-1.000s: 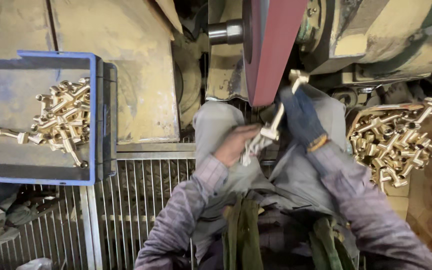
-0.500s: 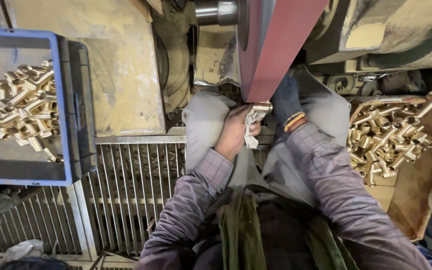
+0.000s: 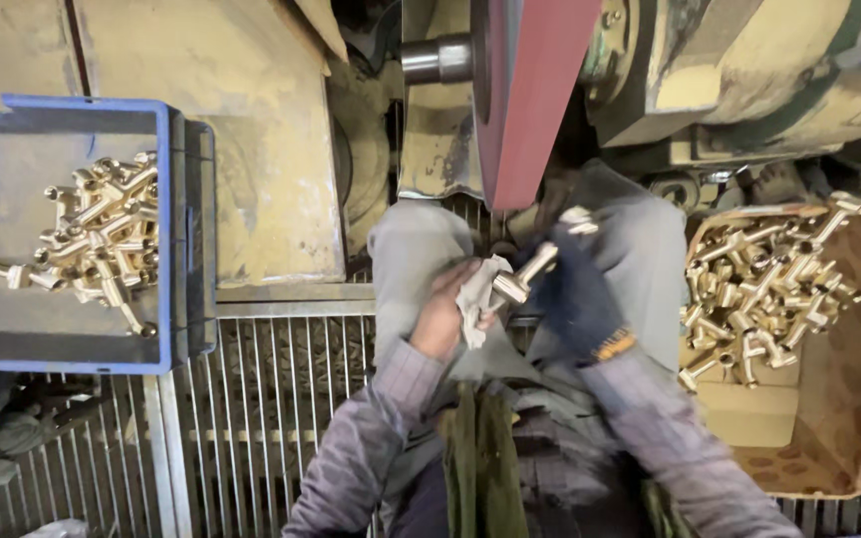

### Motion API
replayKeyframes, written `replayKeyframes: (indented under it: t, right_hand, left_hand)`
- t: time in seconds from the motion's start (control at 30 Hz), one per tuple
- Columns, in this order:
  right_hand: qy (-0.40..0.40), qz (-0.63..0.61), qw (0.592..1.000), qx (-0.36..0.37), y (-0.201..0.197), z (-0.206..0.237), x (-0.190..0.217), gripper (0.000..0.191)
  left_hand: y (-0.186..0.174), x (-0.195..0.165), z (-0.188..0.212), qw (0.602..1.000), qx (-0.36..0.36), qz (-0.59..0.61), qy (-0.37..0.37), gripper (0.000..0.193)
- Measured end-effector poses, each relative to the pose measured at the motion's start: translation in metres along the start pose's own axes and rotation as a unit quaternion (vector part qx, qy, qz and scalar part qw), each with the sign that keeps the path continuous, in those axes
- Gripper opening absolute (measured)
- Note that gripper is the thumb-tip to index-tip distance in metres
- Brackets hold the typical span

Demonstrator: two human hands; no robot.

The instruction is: The person sits on a metal grate floor and uses a belt sander to polish small brass-colored metal parts. They hold each part with a cloth against the moving belt, rotate it to smooth different surfaces, and then place the finished parts into a blue plastic crate.

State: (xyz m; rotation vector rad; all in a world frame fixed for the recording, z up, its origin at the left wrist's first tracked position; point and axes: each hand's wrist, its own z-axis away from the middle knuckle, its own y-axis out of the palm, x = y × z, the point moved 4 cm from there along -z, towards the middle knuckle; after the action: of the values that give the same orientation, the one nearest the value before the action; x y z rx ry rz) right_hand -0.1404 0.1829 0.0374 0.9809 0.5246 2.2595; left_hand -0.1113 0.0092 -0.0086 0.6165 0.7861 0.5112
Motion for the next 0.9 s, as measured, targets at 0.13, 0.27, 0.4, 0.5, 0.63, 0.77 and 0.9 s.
replayKeyframes:
  t: [0.13,0.27,0.4,0.5,0.63,0.77,0.9]
  right_hand:
    - [-0.213,0.438,0.872,-0.048,-0.002,0.062,0.050,0.026]
    - [-0.268,0.432,0.850,0.139,-0.004,0.083,0.058,0.032]
    - [-0.267,0.472,0.819,0.186,0.011,0.078,0.066,0.023]
    - [-0.269,0.418,0.862,0.097,0.025,0.060,0.059,0.017]
    - [-0.245,0.308,0.919,-0.017,0.024,0.017,0.035,0.020]
    - [-0.414,0.652,0.635,-0.017,0.019,-0.009,0.040,0.006]
    - [-0.449,0.725,0.523,0.001,0.008,-0.047,0.057,0.034]
  left_hand:
    - [0.016,-0.001,0.029,0.995,-0.006,-0.089,0.054,0.031]
    - [0.032,-0.009,0.029,0.985,0.075,-0.142,0.056,0.028]
    - [0.033,-0.009,0.002,0.993,0.094,-0.036,-0.055,0.028]
    - [0.024,-0.013,-0.027,0.992,0.073,0.053,-0.093,0.030]
    - [0.013,-0.002,-0.076,0.991,0.022,0.092,-0.099,0.033]
    - [0.003,0.018,-0.098,0.989,0.025,0.128,-0.075,0.029]
    - [0.001,0.027,-0.099,0.987,0.001,0.143,-0.071,0.026]
